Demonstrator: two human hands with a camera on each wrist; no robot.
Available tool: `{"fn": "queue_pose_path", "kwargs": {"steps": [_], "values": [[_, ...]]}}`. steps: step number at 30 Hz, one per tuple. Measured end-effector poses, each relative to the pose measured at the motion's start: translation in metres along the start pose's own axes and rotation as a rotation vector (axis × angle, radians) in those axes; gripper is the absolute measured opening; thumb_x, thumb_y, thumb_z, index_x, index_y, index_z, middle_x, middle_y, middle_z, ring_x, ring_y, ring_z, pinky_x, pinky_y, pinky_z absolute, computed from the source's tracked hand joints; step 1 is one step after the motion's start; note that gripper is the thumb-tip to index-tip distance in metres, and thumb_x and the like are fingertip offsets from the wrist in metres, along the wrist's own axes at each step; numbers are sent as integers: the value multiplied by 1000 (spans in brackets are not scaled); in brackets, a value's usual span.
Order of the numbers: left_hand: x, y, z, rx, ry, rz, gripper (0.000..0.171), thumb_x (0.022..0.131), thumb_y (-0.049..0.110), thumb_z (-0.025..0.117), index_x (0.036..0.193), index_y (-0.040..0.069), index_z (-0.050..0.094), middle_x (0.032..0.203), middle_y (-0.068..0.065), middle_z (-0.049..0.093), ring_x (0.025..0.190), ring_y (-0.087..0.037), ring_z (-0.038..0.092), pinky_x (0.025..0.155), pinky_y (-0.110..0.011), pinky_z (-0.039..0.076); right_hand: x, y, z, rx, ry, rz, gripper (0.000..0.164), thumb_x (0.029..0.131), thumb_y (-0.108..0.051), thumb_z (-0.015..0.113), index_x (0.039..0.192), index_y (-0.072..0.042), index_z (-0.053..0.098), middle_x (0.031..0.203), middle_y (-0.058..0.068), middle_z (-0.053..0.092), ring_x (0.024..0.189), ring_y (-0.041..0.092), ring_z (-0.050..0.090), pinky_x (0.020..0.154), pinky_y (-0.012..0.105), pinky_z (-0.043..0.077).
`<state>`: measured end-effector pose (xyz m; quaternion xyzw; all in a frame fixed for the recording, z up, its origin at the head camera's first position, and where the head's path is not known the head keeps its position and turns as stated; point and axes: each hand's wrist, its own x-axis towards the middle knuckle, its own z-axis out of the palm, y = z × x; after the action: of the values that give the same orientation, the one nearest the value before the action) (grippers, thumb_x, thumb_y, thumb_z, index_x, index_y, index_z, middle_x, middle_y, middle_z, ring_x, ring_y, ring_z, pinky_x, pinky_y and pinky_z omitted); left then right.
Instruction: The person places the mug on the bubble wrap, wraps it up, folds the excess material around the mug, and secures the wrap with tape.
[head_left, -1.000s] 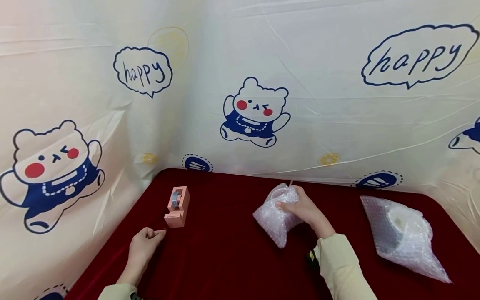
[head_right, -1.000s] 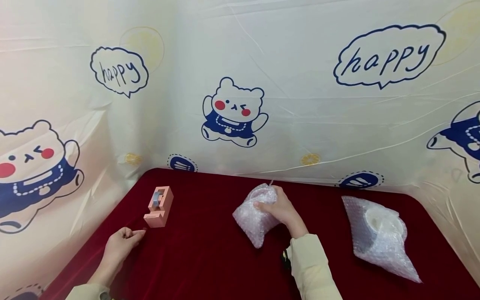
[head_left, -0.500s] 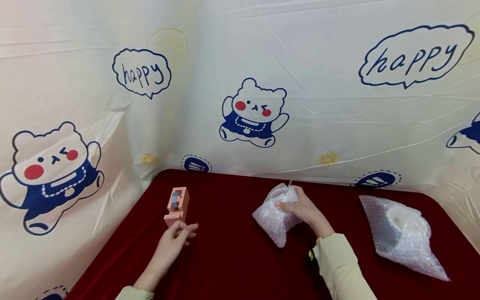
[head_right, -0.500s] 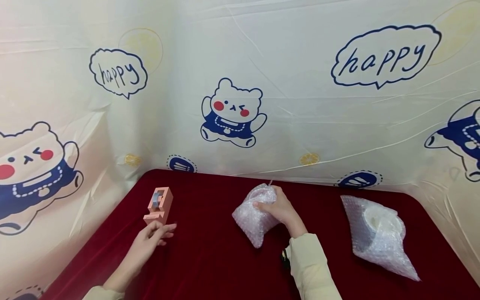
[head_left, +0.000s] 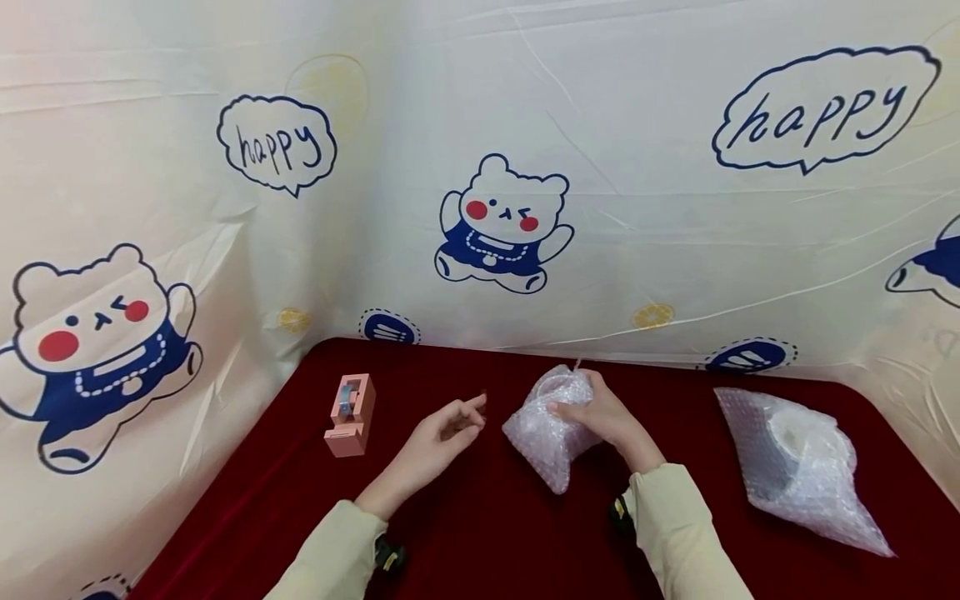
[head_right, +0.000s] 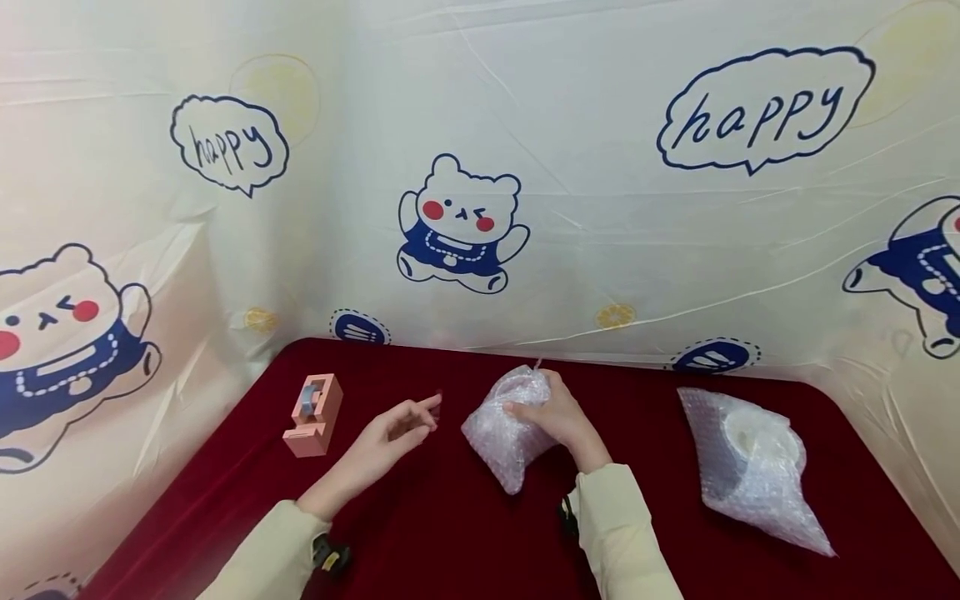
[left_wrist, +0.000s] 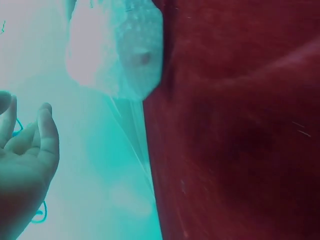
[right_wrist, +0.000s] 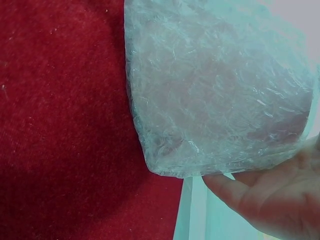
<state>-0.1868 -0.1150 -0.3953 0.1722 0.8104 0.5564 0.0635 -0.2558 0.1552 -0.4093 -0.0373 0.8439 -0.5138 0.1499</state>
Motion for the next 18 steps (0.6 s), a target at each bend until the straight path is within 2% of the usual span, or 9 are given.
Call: {"fn": "queue_pose_path", "kwargs": {"steps": [3,7,12,18], "values": [[16,6,8,15,-12,33,13,97,13,54,103,4,59,150,-13,40,129,-31,50,96,-25,48,0,-1,0,-4,6,2,85,84,-35,69,147,-8,19,148,25,31,134,40,35,105,54,37],[29,12,14,1,-12,43,11,95,4,54,104,0,59,149,-13,42,118,-32,58,90,-24,52,1,-2,1,2,15,9,83,84,-34,70,146,-8,21,147,25,34,131,40,38,103,52,40],[41,17,20,3,-17,61,12,93,1,56,104,-1,61,149,-12,43,96,-31,63,80,-22,54,0,-3,1,4,21,13,81,85,-34,70,146,-8,22,144,25,37,127,39,42,100,51,42],[51,21,28,17,-52,86,16,90,3,61,106,2,63,151,-9,40,86,-25,63,75,-18,53,0,-2,0,5,18,14,83,84,-35,70,146,-8,21,146,25,35,131,40,39,103,55,40]]}}
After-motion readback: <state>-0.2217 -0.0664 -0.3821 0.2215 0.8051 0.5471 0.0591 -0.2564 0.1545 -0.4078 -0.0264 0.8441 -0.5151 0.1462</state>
